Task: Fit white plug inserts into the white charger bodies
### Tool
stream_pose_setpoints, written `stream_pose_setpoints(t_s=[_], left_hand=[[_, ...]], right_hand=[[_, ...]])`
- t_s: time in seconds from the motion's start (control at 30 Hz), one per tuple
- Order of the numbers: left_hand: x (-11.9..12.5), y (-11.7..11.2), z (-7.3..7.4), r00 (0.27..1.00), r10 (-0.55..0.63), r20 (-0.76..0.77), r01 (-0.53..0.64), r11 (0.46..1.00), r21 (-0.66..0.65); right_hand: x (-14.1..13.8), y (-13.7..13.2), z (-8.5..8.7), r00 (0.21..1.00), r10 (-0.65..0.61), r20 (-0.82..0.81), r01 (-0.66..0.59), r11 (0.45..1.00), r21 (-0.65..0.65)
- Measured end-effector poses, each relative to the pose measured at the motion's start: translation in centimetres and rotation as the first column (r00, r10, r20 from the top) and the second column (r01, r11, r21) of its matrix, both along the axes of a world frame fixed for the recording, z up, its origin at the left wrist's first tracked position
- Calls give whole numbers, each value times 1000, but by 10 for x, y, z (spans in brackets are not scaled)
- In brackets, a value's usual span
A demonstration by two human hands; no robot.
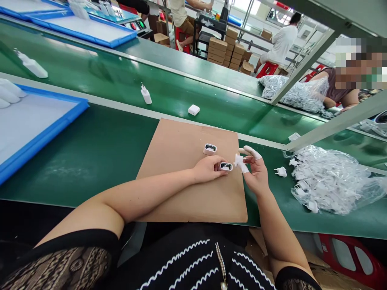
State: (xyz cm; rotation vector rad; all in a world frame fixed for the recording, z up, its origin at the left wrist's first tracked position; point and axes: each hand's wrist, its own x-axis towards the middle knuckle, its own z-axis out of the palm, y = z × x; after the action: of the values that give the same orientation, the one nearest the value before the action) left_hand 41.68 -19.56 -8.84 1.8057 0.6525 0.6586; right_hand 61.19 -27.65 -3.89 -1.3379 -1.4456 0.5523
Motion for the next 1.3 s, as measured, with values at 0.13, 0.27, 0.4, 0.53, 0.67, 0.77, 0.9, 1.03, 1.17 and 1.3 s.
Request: stream_pose_setpoints(t_s=[0.13,0.27,0.4,0.53,0.67,0.77,0.9,1.03,1.17,1.3], left_hand=[[0,1,1,1000,1,-23,-1,1000,-7],[-1,2,5,1000,-18,12,18,1000,-1],[0,2,7,999,-37,33,38,999,-3],[-1,4,6,999,-41,25,41,999,-4],[-1,5,4,998,-44,39,44,999,-5],[-1,5,4,998,-45,45,45,999,-11],[0,5,1,998,-40,37,40,999,-2],[2,4,0,1000,-10,22,9,999,35],[4,1,2,1000,2,-27,0,999,46],[8,0,3,998,46,-39,-45,998,41]], right_hand=[[1,-5,6,940,82,331,-100,994,39],[0,3,2,825,146,546,-212,975,60],[-5,9,-2,822,87,562,-184,976,118],[-9,8,-3,817,38,576,-155,975,156],[-11,8,-2,784,61,618,-184,973,137],[-11,9,0,740,65,670,-191,975,117],[-11,13,2,685,50,727,-119,992,44],[-12,12,-2,678,7,735,-64,997,50],[-12,8,-15,716,-106,690,-2,988,154],[-13,7,-31,754,-185,631,61,975,213]])
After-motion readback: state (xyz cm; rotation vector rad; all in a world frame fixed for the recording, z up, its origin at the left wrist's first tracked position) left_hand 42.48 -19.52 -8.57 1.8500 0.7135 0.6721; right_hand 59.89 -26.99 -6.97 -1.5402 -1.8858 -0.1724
